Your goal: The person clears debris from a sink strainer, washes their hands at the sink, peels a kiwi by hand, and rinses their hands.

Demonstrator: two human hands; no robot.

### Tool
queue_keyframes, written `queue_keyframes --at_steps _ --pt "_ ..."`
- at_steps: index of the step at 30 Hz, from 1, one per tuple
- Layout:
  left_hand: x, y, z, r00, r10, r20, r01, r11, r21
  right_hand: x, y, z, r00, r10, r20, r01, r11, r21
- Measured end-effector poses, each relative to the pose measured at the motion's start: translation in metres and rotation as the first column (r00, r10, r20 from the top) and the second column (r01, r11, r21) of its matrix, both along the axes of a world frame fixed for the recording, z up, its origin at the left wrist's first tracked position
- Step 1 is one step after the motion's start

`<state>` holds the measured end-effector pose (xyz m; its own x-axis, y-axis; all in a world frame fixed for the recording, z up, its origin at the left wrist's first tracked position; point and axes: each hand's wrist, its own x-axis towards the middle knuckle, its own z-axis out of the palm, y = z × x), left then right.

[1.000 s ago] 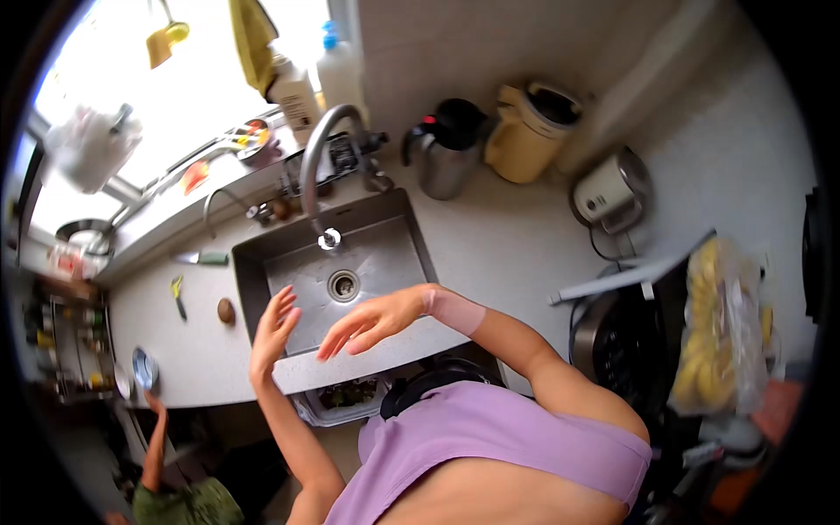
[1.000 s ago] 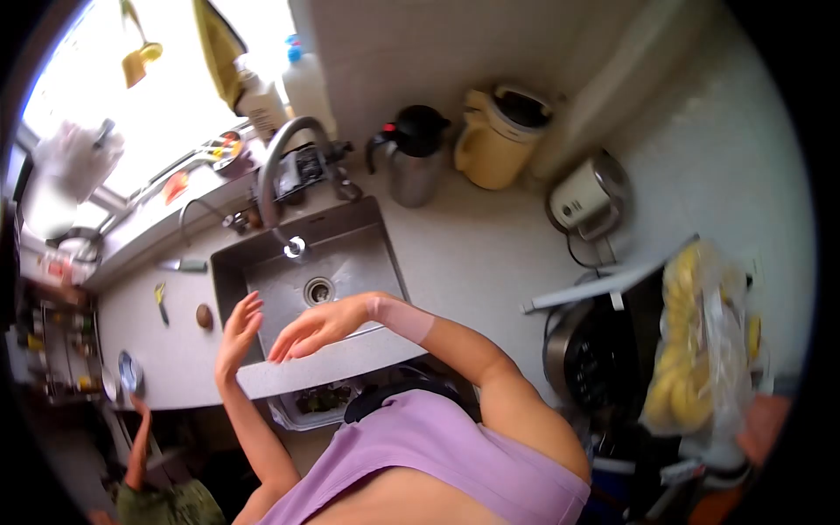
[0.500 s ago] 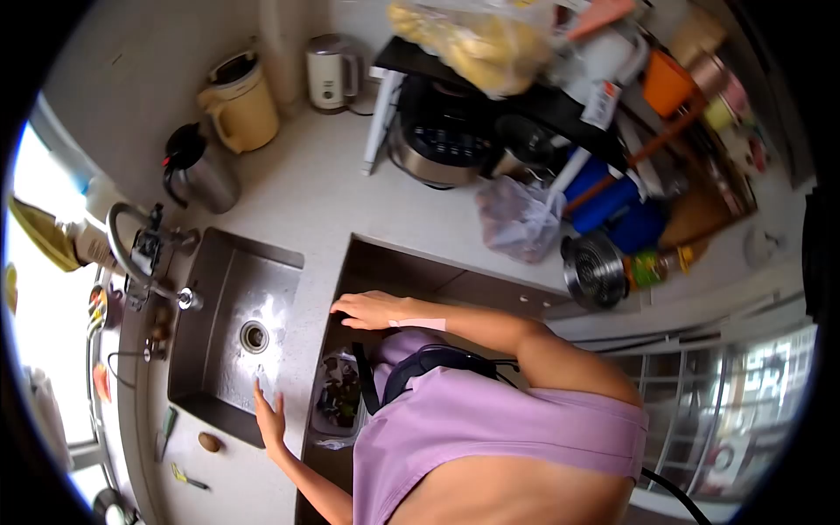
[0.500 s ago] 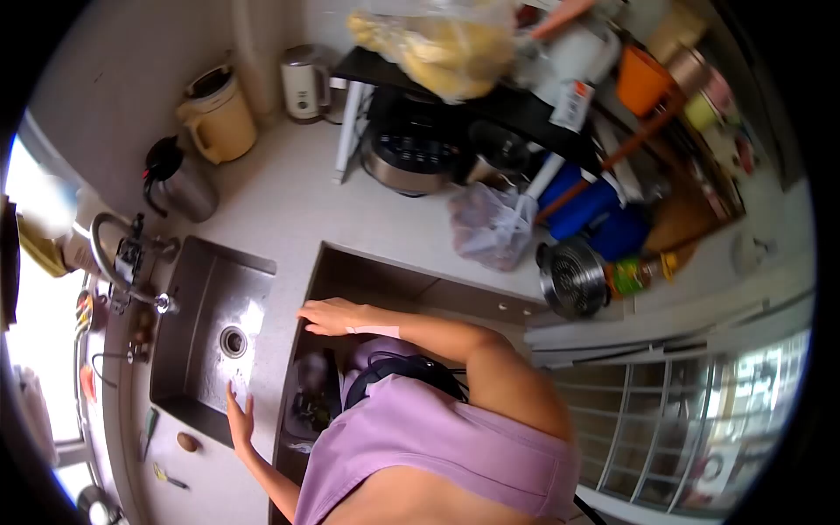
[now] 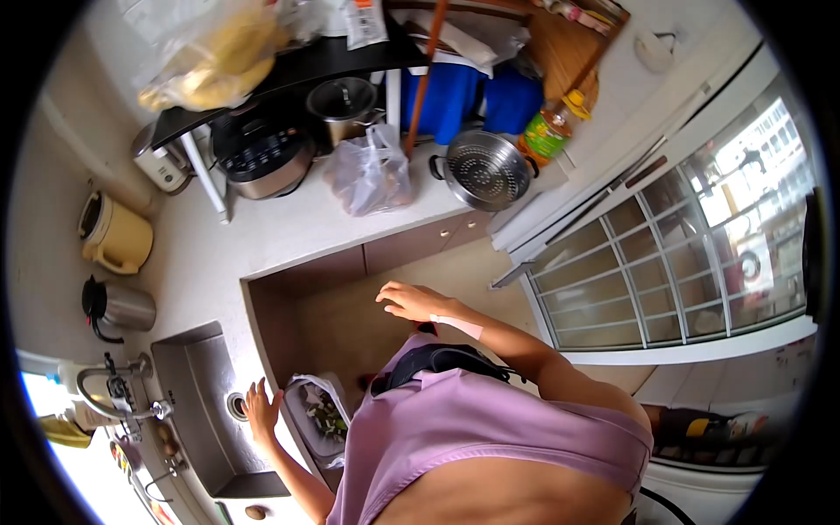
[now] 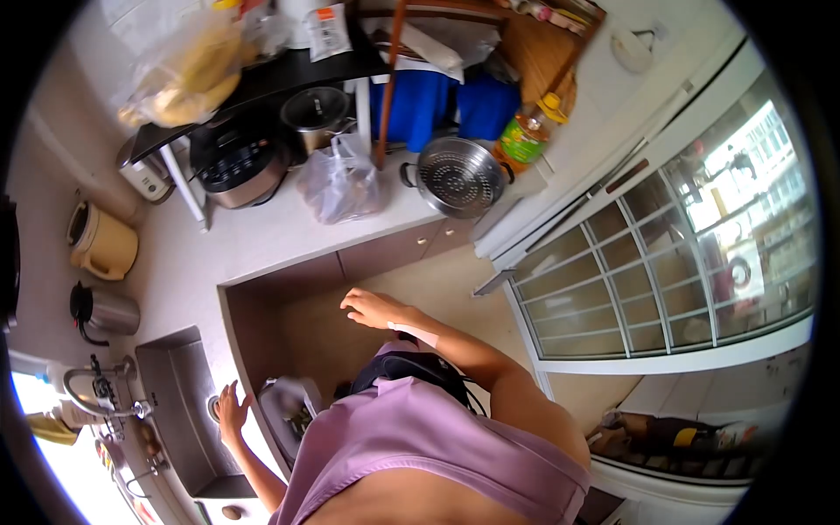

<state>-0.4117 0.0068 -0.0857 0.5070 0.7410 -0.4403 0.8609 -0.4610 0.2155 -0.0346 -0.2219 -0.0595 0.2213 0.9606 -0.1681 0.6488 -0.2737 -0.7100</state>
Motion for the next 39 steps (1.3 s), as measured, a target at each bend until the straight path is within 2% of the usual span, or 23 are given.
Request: queue_keyframes --at_steps 2,6,8,10,11,13,14,16,17,18,20,22,24,25,26,28,31,34,36,39 --pt "0.046 -0.004 0.014 0.994 -0.106 0.027 0.104 0.993 0.05 0.023 -0.027 -0.01 0.995 -0.093 -0.022 0.093 0.996 0.0" --pt "0.141 -0.029 0.028 0.971 -0.228 0.072 0.226 0.974 0.033 0.083 -0.096 -0.029 0.947 -0.316 -0.049 0.318 0.948 0.034" --pt "0.183 -0.045 0.028 0.959 -0.27 0.092 0.267 0.963 0.04 0.123 -0.132 -0.046 0.935 -0.352 -0.037 0.353 0.935 0.038" --pt "0.222 -0.06 0.028 0.944 -0.293 0.15 0.307 0.948 -0.08 0.159 -0.163 -0.081 0.783 -0.581 -0.222 0.607 0.792 0.064" --pt "0.242 -0.069 0.032 0.94 -0.295 0.171 0.316 0.943 -0.109 0.181 -0.176 -0.102 0.787 -0.574 -0.227 0.602 0.795 0.076" --pt "0.275 -0.084 0.035 0.93 -0.305 0.205 0.338 0.929 -0.15 0.22 -0.195 -0.131 0.369 -0.803 -0.467 0.828 0.513 -0.227" --pt "0.291 -0.091 0.036 0.918 -0.315 0.241 0.364 0.91 -0.197 0.233 -0.195 -0.124 0.381 -0.795 -0.472 0.823 0.524 -0.219" --pt "0.318 -0.104 0.051 0.924 -0.332 0.19 0.364 0.916 -0.17 0.254 -0.195 -0.106 -0.069 -0.66 -0.748 0.834 0.374 -0.406" --pt "0.328 -0.108 0.056 0.93 -0.329 0.164 0.355 0.919 -0.173 0.268 -0.195 -0.101 -0.149 -0.513 -0.845 0.79 0.453 -0.414" --pt "0.335 -0.113 0.061 0.936 -0.323 0.138 0.345 0.922 -0.179 0.277 -0.192 -0.099 -0.141 -0.513 -0.847 0.783 0.466 -0.412" --pt "0.342 -0.12 0.068 0.939 -0.292 0.184 0.32 0.936 -0.148 0.291 -0.186 -0.095 -0.277 -0.361 -0.891 0.776 0.463 -0.429" --pt "0.342 -0.126 0.072 0.94 -0.262 0.219 0.292 0.949 -0.118 0.31 -0.175 -0.106 -0.244 -0.416 -0.876 0.763 0.475 -0.438" --pt "0.339 -0.129 0.075 0.974 -0.181 0.133 0.207 0.954 -0.217 0.315 -0.167 -0.109 -0.22 -0.464 -0.858 0.753 0.479 -0.452" --pt "0.334 -0.13 0.072 0.976 -0.174 0.127 0.199 0.956 -0.215 0.314 -0.166 -0.107 -0.22 -0.486 -0.846 0.796 0.412 -0.444" --pt "0.328 -0.131 0.062 0.975 -0.203 0.092 0.217 0.959 -0.184 0.316 -0.163 -0.103 -0.218 -0.506 -0.834 0.838 0.341 -0.426" --pt "0.323 -0.131 0.049 0.972 -0.226 0.062 0.233 0.961 -0.151 0.322 -0.167 -0.107 -0.222 -0.476 -0.851 0.827 0.371 -0.423" --pt "0.319 -0.129 0.042 0.974 -0.225 0.023 0.226 0.957 -0.181 0.321 -0.164 -0.1 -0.226 -0.478 -0.849 0.842 0.343 -0.417" --pt "0.321 -0.127 0.044 0.961 -0.265 0.083 0.277 0.942 -0.191 0.317 -0.163 -0.094 -0.27 -0.473 -0.838 0.836 0.316 -0.448" --pt "0.321 -0.122 0.046 0.946 -0.276 0.17 0.304 0.937 -0.169 0.311 -0.163 -0.101 -0.332 -0.382 -0.862 0.843 0.29 -0.454" --pt "0.317 -0.112 0.049 0.938 -0.253 0.239 0.288 0.949 -0.128 0.302 -0.16 -0.113 -0.328 -0.392 -0.859 0.852 0.271 -0.449"
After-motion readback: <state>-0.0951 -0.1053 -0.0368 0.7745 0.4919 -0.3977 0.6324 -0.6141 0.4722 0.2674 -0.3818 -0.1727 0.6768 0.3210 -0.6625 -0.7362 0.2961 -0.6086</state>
